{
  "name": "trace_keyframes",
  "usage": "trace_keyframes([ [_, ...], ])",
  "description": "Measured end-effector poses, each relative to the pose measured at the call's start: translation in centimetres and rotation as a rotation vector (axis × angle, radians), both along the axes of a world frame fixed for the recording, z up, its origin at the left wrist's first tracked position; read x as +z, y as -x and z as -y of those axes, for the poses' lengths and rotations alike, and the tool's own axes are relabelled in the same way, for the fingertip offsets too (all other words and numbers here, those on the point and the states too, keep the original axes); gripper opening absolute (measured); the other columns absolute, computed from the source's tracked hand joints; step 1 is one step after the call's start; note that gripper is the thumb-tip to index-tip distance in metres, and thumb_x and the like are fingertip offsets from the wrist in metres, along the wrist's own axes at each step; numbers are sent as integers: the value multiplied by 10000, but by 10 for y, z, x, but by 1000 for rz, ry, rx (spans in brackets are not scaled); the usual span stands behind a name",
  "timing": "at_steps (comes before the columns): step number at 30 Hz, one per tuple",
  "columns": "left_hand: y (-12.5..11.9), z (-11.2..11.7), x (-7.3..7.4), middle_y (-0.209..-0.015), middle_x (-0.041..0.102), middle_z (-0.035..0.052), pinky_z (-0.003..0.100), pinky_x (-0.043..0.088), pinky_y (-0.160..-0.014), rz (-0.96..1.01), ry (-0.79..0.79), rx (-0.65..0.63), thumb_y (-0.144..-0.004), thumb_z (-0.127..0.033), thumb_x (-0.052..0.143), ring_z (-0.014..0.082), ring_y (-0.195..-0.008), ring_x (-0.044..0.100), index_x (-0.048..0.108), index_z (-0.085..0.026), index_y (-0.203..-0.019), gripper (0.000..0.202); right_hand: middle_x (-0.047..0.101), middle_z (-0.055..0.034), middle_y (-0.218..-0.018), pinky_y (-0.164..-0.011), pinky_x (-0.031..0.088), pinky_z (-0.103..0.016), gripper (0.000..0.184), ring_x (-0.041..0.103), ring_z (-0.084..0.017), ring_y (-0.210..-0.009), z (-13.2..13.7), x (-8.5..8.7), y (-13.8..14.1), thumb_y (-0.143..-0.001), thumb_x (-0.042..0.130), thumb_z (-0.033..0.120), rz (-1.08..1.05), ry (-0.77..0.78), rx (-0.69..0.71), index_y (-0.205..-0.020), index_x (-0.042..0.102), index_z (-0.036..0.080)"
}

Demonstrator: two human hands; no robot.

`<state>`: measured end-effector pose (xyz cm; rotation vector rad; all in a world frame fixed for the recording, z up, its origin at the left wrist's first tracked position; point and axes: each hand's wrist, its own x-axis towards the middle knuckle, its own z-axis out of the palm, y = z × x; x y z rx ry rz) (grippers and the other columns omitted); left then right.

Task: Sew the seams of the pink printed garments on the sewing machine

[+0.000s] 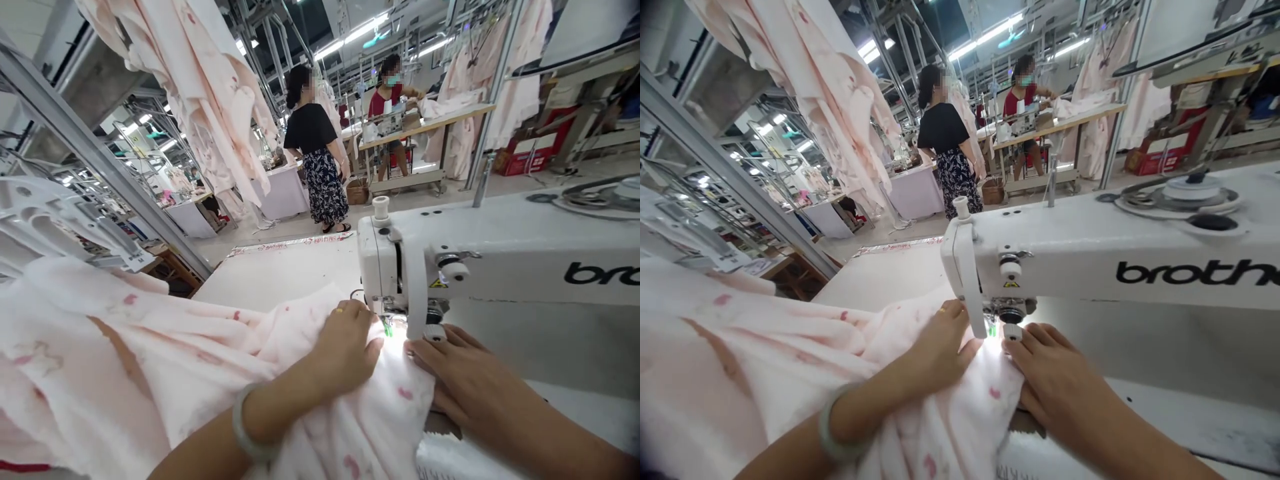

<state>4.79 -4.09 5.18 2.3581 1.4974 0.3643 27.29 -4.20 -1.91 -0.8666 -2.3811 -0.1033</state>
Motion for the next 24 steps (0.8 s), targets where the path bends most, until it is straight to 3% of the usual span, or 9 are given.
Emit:
trace_keyframes([
  [3,8,42,1,-1200,605,102,443,458,-1038,61,-98,-171,-946,-431,649,286,-1171,530,577,-192,-1183,344,686,-63,-892,-864,457,-432,155,630,-257,-841,1,4,0,-919,489,169,7,41,2,-1022,597,212],
  [6,18,75,-18,-1010,638,68,432,499,-891,-23,-177,-308,-855,-596,717,268,-948,588,587,-194,-1107,492,659,-50,-865,-821,439,-422,101,595,-252,-805,0,8,0,-907,503,144,16,79,28,-948,564,213],
  [9,28,92,-32,-933,638,55,411,489,-832,-134,-146,-273,-843,-426,739,250,-869,580,573,-199,-942,299,636,-44,-843,-804,422,-412,111,580,-250,-809,0,8,0,-935,481,136,15,89,36,-907,546,222],
  [11,34,96,-27,-942,643,46,380,483,-852,-113,-64,-182,-819,-205,687,231,-892,578,553,-200,-891,152,636,-47,-857,-816,414,-420,139,578,-250,-812,0,8,1,-976,446,145,13,84,38,-920,548,222],
  [14,39,96,-1,-934,647,26,334,485,-870,-29,52,-103,-772,-84,607,197,-887,585,568,-205,-896,177,641,-47,-879,-831,411,-425,160,584,-247,-810,0,7,3,-1010,424,164,11,72,47,-928,548,222],
  [18,36,80,30,-1063,676,43,335,495,-934,63,125,-135,-865,-146,577,206,-1001,624,641,-207,-1073,226,640,-42,-865,-815,421,-416,185,597,-239,-798,0,7,4,-1001,419,140,3,59,63,-887,537,226],
  [21,24,56,31,-1161,686,72,354,489,-998,118,92,-133,-985,-233,520,221,-1106,623,656,-188,-1158,224,644,-34,-851,-820,444,-415,177,613,-229,-784,0,7,4,-965,436,102,-2,52,83,-891,545,221],
  [24,7,30,13,-1168,693,100,397,490,-1026,70,51,-112,-1022,-304,511,251,-1126,623,670,-164,-1134,239,664,-33,-855,-816,474,-411,186,636,-219,-777,0,11,8,-945,444,87,2,26,97,-932,576,217],
])
